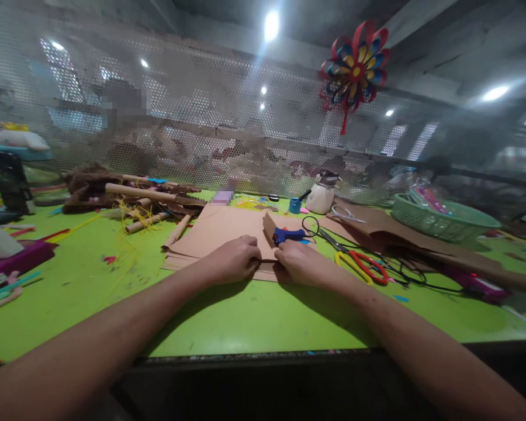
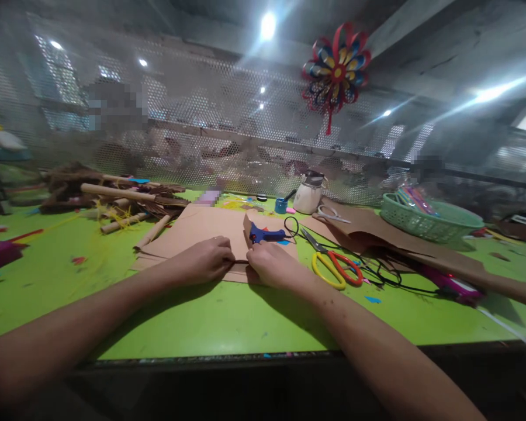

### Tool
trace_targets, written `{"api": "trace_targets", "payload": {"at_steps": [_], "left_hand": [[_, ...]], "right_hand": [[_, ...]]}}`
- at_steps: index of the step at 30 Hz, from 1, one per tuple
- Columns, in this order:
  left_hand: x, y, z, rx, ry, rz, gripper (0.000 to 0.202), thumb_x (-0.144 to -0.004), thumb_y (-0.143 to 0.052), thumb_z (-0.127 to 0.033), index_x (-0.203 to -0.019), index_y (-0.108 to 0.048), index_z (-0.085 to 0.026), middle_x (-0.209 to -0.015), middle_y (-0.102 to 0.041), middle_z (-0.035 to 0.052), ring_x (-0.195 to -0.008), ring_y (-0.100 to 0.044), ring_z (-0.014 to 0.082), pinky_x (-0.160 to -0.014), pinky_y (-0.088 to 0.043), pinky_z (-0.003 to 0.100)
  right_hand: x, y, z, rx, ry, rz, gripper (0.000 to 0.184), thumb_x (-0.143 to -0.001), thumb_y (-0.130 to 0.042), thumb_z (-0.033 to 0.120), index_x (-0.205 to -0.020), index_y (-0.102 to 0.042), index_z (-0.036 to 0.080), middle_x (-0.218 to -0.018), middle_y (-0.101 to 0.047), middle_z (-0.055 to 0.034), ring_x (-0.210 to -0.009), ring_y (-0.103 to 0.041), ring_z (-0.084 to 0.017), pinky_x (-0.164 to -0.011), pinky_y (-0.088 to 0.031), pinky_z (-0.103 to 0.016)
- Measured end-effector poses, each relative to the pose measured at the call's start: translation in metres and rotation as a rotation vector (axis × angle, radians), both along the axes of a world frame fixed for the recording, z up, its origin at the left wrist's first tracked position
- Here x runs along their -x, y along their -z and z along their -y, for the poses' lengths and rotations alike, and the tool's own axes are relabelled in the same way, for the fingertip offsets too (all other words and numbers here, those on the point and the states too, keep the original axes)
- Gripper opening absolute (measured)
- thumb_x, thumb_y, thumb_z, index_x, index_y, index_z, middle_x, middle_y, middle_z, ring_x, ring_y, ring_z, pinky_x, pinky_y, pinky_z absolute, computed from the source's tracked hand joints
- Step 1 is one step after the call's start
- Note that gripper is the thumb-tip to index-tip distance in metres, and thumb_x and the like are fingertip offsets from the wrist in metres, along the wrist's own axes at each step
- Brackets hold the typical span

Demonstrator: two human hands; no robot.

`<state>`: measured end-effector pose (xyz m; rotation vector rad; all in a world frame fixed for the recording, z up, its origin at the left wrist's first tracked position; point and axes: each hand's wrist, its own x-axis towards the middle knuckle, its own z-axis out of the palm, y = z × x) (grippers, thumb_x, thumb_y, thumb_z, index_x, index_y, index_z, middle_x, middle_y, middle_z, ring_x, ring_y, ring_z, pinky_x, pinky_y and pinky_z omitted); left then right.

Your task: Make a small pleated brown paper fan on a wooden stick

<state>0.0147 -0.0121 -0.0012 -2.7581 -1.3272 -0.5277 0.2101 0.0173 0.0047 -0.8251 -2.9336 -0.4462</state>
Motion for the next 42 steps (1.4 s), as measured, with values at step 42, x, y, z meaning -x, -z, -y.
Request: {"api": "trace_targets", "payload": {"at_steps": [42], "left_hand": [[0.003, -0.008, 0.006, 0.207, -0.065, 0.299, 0.03, -0.082, -0.044, -0.037, -0.066, -0.056, -0.014, -0.057, -0.053, -0.0004, -0.051, -0.04, 0.0085, -0.048, -0.025, 0.022]], "right_hand": [[0.001, -0.013, -0.016, 0.723, -0.098, -0.715, 0.025, -0.076, -0.056, 0.033, -0.071, -0.066, 0.01, -0.059, -0.058, -0.0015, -0.054, -0.047, -0.009, -0.05, -0.035, -0.019]]}}
